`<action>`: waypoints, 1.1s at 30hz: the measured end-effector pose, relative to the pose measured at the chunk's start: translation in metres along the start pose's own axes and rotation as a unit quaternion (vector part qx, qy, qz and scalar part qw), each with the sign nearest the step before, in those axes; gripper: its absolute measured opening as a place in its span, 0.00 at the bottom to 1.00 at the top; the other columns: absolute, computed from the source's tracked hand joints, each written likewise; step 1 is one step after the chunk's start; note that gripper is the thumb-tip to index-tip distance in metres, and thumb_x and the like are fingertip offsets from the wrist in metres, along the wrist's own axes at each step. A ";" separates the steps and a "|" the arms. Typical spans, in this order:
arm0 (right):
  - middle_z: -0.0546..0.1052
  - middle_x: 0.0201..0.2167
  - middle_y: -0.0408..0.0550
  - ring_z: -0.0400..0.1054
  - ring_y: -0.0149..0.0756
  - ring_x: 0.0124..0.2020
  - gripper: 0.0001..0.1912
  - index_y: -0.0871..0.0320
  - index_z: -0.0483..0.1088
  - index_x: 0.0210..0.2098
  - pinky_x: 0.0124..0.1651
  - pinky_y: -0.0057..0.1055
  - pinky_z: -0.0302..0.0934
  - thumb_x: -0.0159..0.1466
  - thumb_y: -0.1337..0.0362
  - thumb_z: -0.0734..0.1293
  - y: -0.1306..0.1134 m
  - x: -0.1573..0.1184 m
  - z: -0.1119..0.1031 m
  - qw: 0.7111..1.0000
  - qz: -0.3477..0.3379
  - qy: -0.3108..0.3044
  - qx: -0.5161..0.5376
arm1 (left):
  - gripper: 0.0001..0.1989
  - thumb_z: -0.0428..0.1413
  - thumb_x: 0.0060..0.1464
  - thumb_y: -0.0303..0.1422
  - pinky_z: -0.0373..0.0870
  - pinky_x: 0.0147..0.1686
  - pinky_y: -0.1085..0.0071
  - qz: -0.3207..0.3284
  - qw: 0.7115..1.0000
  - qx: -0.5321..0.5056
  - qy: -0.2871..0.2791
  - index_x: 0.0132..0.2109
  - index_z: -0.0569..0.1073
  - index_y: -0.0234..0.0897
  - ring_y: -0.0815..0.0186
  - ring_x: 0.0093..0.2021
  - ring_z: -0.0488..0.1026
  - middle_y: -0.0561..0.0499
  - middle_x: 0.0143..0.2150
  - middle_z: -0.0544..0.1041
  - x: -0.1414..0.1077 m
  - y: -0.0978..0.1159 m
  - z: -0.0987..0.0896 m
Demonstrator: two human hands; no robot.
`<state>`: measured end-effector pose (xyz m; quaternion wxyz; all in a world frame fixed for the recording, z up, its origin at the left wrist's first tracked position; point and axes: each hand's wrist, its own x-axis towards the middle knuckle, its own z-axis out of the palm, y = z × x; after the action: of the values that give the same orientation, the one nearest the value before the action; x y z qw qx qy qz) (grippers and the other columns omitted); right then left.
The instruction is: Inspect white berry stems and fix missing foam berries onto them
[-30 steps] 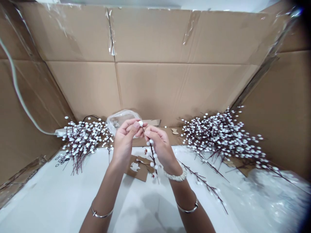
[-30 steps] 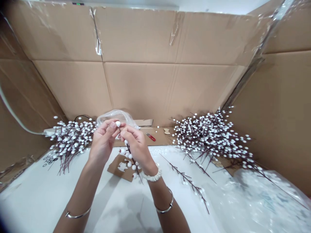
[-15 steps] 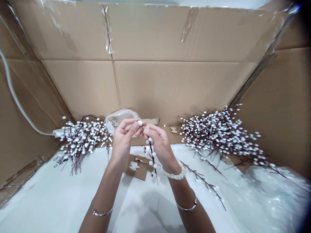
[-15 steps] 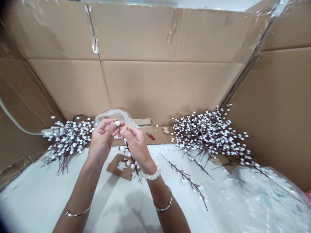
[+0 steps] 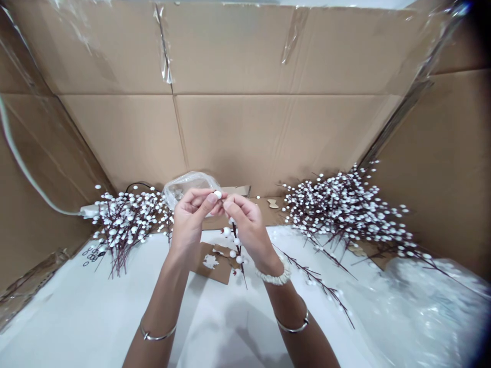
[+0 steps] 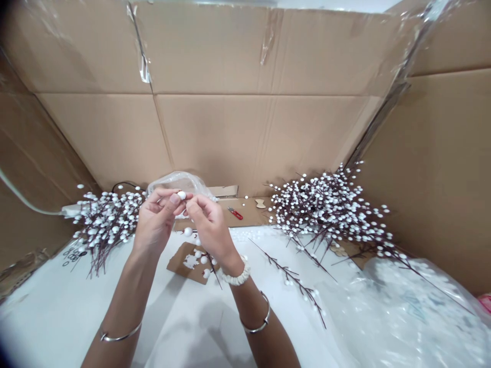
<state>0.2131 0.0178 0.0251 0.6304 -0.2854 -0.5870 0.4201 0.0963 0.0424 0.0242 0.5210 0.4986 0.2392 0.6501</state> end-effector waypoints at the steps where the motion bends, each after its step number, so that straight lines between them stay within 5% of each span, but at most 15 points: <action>1: 0.75 0.29 0.42 0.67 0.29 0.36 0.13 0.56 0.70 0.27 0.44 0.28 0.61 0.66 0.61 0.61 0.000 0.000 0.000 1.000 -0.002 0.001 -0.003 | 0.10 0.67 0.48 0.35 0.72 0.39 0.75 0.000 1.000 0.000 -0.001 0.36 0.77 0.37 0.71 0.32 0.76 0.51 0.32 0.81 0.000 0.000 0.000; 15: 0.73 0.32 0.42 0.64 0.26 0.31 0.13 0.56 0.68 0.29 0.36 0.26 0.61 0.68 0.59 0.60 0.002 -0.001 0.002 1.000 -0.022 -0.001 -0.019 | 0.09 0.67 0.47 0.34 0.74 0.39 0.75 0.002 1.000 0.008 -0.005 0.35 0.77 0.37 0.70 0.35 0.79 0.51 0.34 0.83 0.003 0.001 -0.006; 26: 0.73 0.32 0.42 0.66 0.28 0.36 0.14 0.57 0.67 0.28 0.43 0.28 0.61 0.68 0.58 0.60 0.007 0.001 0.001 0.999 -0.034 -0.008 -0.010 | 0.10 0.65 0.50 0.36 0.74 0.44 0.70 0.020 0.998 0.051 -0.028 0.38 0.76 0.38 0.66 0.40 0.79 0.49 0.38 0.82 0.004 0.001 -0.009; 29: 0.73 0.30 0.42 0.67 0.29 0.36 0.14 0.56 0.65 0.27 0.44 0.28 0.62 0.67 0.58 0.61 0.005 0.002 0.000 0.999 -0.020 0.020 0.034 | 0.18 0.59 0.57 0.43 0.70 0.53 0.66 0.008 0.996 0.050 -0.080 0.52 0.72 0.43 0.63 0.51 0.76 0.47 0.50 0.79 0.002 0.002 -0.009; 33: 0.75 0.32 0.42 0.69 0.28 0.33 0.13 0.56 0.63 0.26 0.38 0.28 0.64 0.65 0.58 0.63 -0.003 0.005 -0.012 0.977 0.012 0.101 0.187 | 0.30 0.53 0.59 0.49 0.67 0.56 0.61 -0.095 0.956 0.128 -0.246 0.65 0.62 0.46 0.56 0.63 0.65 0.43 0.64 0.67 0.000 0.004 -0.014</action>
<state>0.2252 0.0218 0.0284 0.7236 -0.2098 -0.4281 0.4992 0.0816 0.0436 0.0221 0.5551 0.6805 0.2314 0.4186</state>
